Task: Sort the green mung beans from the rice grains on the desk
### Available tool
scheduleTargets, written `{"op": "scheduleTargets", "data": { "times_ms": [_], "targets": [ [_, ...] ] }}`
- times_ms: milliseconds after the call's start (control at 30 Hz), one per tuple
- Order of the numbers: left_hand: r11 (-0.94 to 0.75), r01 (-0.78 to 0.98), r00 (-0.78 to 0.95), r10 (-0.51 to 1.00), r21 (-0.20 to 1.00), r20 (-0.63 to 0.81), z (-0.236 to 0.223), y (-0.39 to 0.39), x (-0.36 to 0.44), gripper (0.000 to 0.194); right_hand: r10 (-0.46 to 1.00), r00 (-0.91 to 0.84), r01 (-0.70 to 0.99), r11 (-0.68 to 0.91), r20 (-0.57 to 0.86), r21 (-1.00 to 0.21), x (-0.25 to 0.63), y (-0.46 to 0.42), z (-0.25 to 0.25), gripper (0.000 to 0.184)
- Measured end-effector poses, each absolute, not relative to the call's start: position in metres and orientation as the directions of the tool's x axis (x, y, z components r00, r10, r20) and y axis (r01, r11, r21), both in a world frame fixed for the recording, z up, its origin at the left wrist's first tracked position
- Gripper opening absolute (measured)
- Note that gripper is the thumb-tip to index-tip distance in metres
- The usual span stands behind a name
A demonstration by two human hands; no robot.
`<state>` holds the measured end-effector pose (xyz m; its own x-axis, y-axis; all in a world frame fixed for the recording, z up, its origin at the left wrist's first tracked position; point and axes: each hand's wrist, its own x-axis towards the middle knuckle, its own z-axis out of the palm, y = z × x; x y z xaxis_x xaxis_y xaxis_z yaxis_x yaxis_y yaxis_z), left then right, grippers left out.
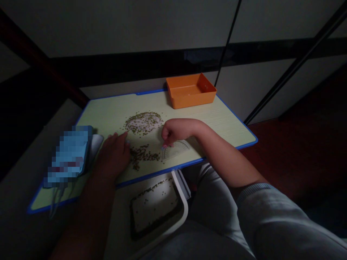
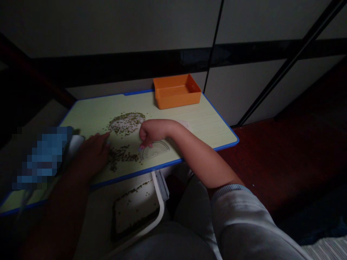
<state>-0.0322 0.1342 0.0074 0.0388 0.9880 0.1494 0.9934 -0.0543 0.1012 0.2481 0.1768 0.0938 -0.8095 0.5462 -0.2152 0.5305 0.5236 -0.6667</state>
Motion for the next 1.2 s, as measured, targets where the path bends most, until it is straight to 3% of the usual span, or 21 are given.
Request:
{"op": "scheduleTargets", "data": {
  "times_ms": [600, 1200],
  "targets": [
    [-0.066, 0.99, 0.048, 0.988, 0.127, 0.144, 0.0056, 0.1346, -0.0344, 0.065, 0.55, -0.823, 0.487, 0.558, -0.139, -0.673, 0.2435, 0.174, 0.0911, 0.03],
    [-0.059, 0.99, 0.039, 0.988, 0.128, 0.147, 0.0067, 0.1335, -0.0318, 0.063, 0.495, -0.846, 0.473, 0.527, -0.198, -0.706, 0.2445, 0.173, 0.092, 0.028]
  ]
}}
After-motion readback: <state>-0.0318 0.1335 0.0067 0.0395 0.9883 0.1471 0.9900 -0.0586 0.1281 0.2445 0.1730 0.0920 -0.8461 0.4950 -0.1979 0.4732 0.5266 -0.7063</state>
